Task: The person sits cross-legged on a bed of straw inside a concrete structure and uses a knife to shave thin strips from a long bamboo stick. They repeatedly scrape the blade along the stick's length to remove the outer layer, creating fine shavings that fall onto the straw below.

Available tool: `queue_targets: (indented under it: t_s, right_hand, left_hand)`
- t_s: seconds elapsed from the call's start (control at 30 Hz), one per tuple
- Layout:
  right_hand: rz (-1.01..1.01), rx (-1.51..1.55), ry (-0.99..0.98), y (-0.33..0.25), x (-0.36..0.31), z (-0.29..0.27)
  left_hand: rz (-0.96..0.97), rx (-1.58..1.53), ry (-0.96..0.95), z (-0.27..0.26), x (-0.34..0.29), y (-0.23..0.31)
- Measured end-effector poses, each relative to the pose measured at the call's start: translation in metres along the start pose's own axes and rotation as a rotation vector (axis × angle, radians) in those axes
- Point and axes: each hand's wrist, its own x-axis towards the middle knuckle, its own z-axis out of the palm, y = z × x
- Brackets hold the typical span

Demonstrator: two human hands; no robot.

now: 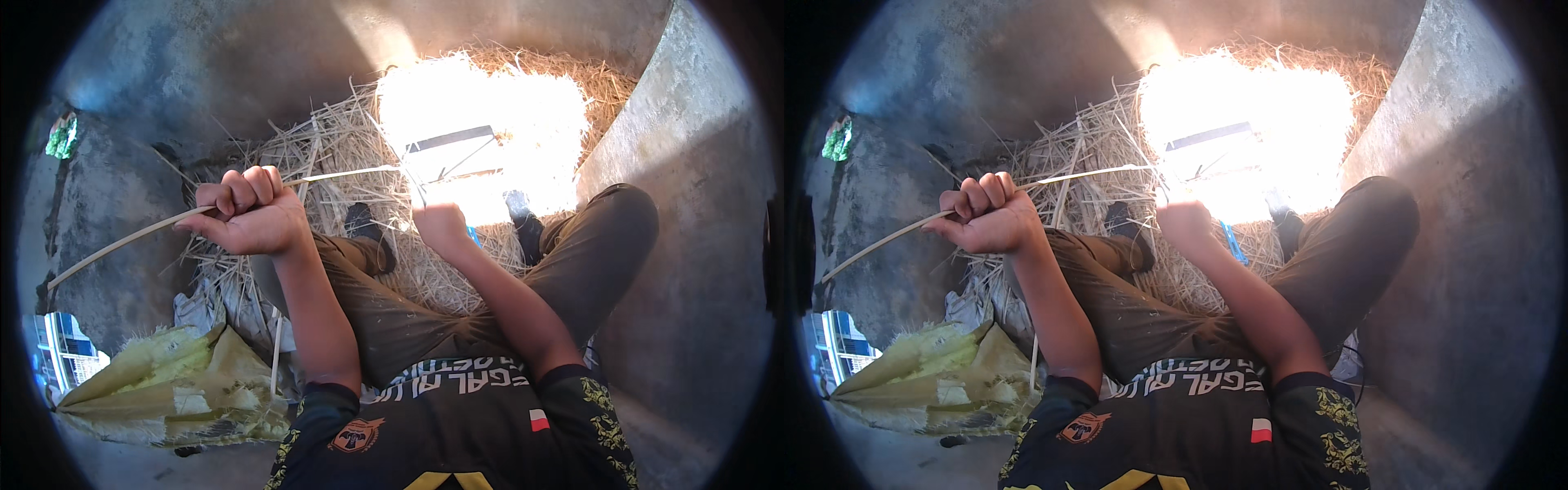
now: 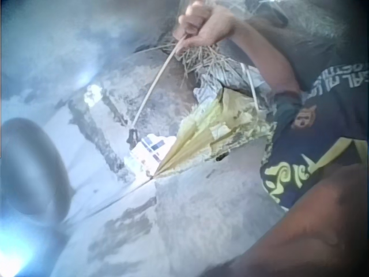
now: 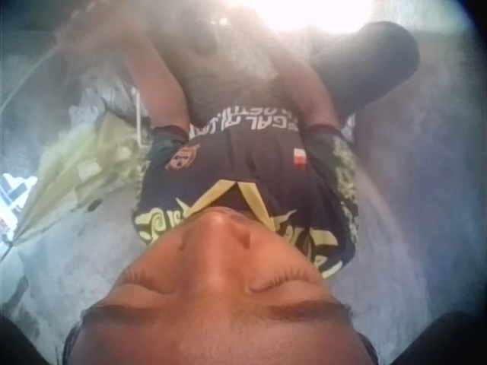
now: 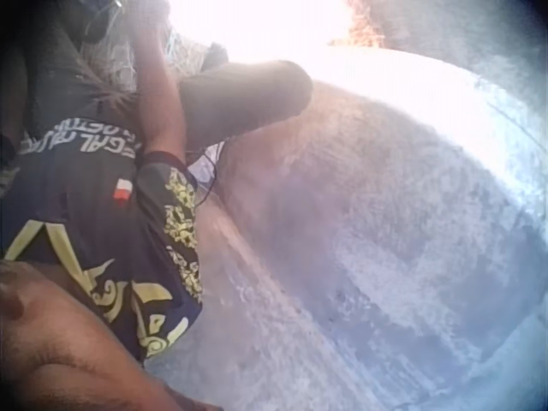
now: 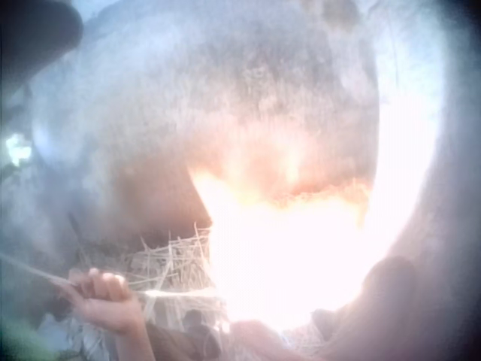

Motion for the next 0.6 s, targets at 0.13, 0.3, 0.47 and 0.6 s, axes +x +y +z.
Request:
queue_targets:
  t_s: [0.13, 0.3, 0.47, 0.6]
  right_hand:
    - [0.285, 0.493, -0.025, -0.037, 0.008, -0.057]
    - [0.226, 0.599, 0.034, -0.061, -0.002, -0.09]
    - [0.124, 0.626, 0.119, -0.052, -0.006, -0.081]
    - [0.03, 0.682, 0.158, -0.062, -0.011, -0.104]
  left_hand:
    - [-0.068, -0.046, -0.044, -0.008, 0.01, 0.011]
    - [-0.12, -0.109, -0.144, -0.016, 0.01, 0.008]
    - [-0.294, -0.319, -0.373, -0.021, 0.015, 0.011]
    - [-0.318, -0.305, -0.389, -0.015, 0.012, 0.014]
